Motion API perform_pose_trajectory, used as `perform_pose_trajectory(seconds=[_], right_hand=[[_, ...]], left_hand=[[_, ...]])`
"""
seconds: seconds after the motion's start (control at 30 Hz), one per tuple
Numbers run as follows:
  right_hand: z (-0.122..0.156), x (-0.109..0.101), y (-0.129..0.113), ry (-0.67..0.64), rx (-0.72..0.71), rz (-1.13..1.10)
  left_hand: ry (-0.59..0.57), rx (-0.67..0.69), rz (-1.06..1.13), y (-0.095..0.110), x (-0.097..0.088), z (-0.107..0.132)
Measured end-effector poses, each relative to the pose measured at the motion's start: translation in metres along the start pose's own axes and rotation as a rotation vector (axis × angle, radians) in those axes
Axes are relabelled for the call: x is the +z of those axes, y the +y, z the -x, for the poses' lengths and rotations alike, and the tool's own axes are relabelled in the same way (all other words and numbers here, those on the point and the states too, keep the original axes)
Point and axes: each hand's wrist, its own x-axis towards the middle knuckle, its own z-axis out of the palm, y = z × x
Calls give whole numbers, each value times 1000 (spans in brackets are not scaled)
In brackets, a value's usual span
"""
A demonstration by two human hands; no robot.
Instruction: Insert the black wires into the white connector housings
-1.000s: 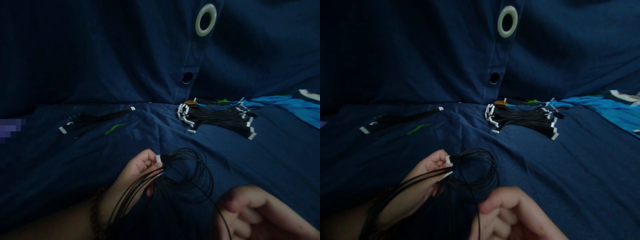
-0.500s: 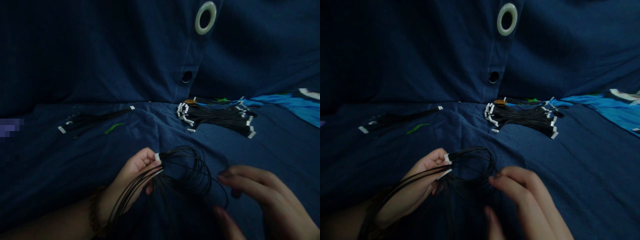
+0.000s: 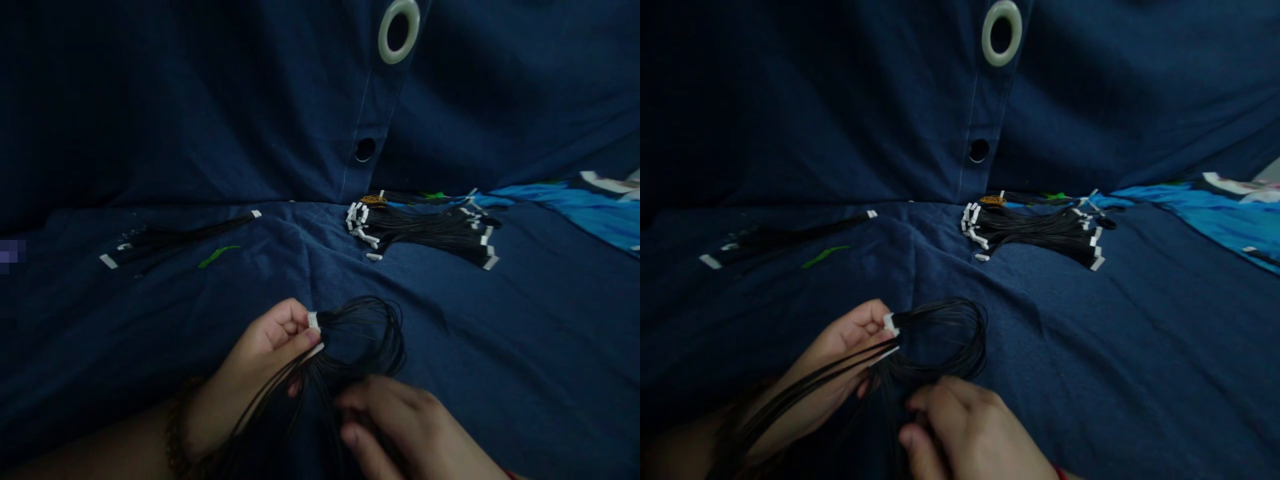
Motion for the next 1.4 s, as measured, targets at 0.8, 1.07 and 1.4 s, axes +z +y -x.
perform_pose_trajectory(seconds=[0.8,1.07,1.4], right_hand=[[-14,2,-2,-182,315,-451],[-14,4,3,-172,313,-602],[-18,-11,3,-219,581,-1080]], left_hand=[[-19,49,-22,-5,1,1],[0,47,-24,-5,-2,-1],[-22,33,-12,-7,-3,-3]])
